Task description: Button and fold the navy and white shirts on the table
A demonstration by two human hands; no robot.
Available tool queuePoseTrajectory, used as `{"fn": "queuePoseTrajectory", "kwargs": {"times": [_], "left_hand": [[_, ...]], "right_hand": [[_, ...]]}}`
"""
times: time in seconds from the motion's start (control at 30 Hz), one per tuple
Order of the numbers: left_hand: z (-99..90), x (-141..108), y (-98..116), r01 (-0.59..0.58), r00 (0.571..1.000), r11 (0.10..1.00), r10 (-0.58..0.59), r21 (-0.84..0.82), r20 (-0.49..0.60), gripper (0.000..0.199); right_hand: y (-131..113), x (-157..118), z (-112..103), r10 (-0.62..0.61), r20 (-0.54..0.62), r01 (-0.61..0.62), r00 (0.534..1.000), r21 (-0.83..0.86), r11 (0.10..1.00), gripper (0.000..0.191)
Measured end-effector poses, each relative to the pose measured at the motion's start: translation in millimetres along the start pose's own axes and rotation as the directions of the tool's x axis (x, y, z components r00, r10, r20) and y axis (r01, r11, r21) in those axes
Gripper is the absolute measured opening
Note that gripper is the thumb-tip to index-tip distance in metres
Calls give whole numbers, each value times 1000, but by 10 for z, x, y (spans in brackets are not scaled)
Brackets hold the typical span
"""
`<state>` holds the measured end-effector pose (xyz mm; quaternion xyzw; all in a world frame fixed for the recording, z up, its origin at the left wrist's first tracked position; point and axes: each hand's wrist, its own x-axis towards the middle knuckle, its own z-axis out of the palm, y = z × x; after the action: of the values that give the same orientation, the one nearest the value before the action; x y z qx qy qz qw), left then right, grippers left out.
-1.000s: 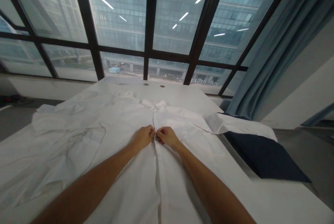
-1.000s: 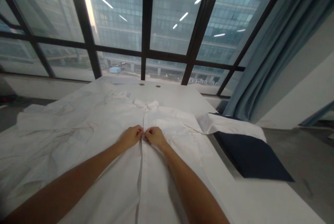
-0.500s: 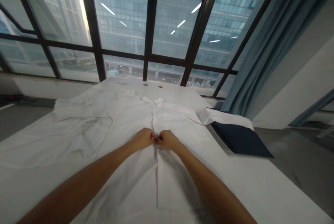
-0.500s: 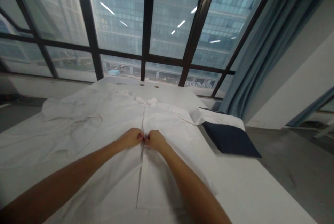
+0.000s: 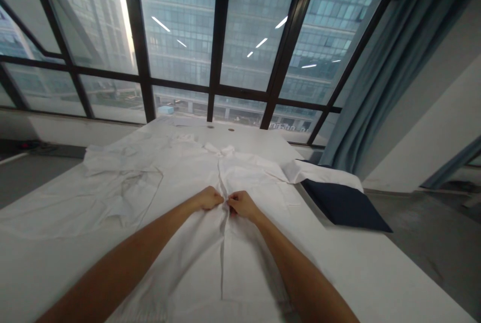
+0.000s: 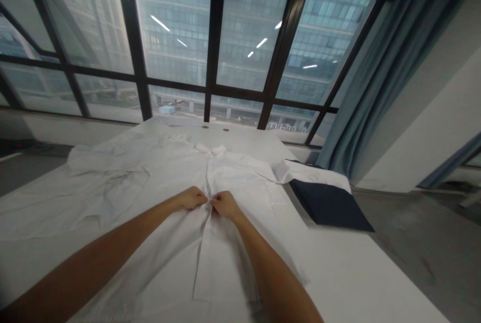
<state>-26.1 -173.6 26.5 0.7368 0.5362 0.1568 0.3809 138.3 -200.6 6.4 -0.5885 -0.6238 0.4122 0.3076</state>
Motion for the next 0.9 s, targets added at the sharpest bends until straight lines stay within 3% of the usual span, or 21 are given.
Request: {"fn": "queuePoseTrajectory", "kwargs": {"times": [0.1, 0.2, 0.37, 0.5, 0.7, 0.9], "left_hand": [[27, -45, -74, -16, 1000, 991, 17, -136, 10, 32], [56, -53, -120, -67, 997, 976, 58, -208, -48, 34], [84, -39, -151, -83, 996, 963, 72, -255, -52, 34], [104, -24, -177, -92, 994, 971, 76, -221, -81, 30], [139, 7, -222, -148, 984, 977, 129, -156, -123, 28], [138, 15, -216, -203, 974, 975, 192, -89, -120, 29]], "right_hand": [[-73, -53, 37, -7, -45, 12, 999, 107, 994, 19], [-135, -90, 37, -32, -77, 44, 997, 167, 985, 18], [-124, -105, 31, -28, -50, 35, 998, 147, 989, 18], [-93, -109, 71, -55, -46, 63, 997, 180, 982, 15], [-129, -116, 103, 45, -28, -33, 999, 327, 945, 23], [-127, -111, 123, 58, -4, -53, 998, 333, 941, 15]]}}
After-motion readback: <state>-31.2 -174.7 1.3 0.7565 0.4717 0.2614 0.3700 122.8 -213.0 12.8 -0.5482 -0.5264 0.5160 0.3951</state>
